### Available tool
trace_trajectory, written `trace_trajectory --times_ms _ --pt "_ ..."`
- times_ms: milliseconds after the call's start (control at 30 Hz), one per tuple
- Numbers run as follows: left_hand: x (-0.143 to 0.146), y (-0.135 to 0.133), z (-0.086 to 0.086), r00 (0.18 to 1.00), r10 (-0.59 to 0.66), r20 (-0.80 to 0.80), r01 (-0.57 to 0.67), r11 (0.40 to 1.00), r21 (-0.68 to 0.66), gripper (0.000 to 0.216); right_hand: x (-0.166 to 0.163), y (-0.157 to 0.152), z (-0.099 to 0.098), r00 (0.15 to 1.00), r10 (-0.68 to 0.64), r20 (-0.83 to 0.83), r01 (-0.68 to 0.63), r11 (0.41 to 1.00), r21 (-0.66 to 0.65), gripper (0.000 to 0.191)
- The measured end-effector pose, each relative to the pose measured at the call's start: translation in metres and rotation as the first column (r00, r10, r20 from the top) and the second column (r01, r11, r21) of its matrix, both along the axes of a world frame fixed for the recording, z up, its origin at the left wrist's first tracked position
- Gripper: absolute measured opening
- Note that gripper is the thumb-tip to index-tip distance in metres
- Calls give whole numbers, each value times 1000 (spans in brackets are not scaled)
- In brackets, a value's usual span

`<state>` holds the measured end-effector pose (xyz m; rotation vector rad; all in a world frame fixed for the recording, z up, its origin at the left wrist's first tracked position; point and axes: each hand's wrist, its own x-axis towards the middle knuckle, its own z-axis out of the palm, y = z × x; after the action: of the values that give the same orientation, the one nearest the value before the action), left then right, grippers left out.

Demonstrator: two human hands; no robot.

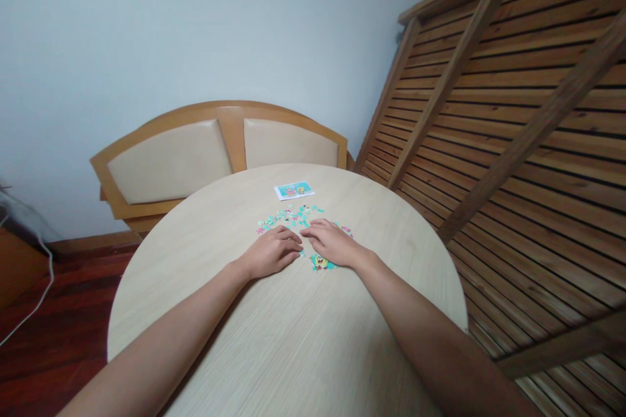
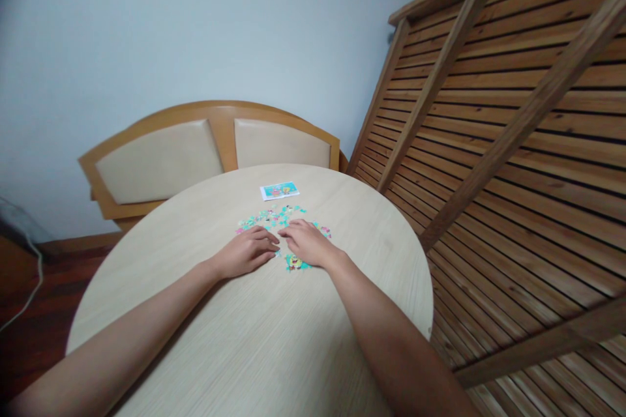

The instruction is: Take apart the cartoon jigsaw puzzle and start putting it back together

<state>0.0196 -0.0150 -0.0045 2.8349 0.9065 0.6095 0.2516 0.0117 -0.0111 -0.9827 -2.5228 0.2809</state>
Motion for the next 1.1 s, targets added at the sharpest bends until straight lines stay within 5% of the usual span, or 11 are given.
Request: trace_trajectory --times_ms 333,1100 --pt "6 1 -6 990 138 28 -138 990 6 15 14 3 6 997 -82 -12 82 997 10 24" --pt "4 3 -12 997 37 70 -33 998 -49 23 5 -19 40 947 -240 212 197 959 202 19"
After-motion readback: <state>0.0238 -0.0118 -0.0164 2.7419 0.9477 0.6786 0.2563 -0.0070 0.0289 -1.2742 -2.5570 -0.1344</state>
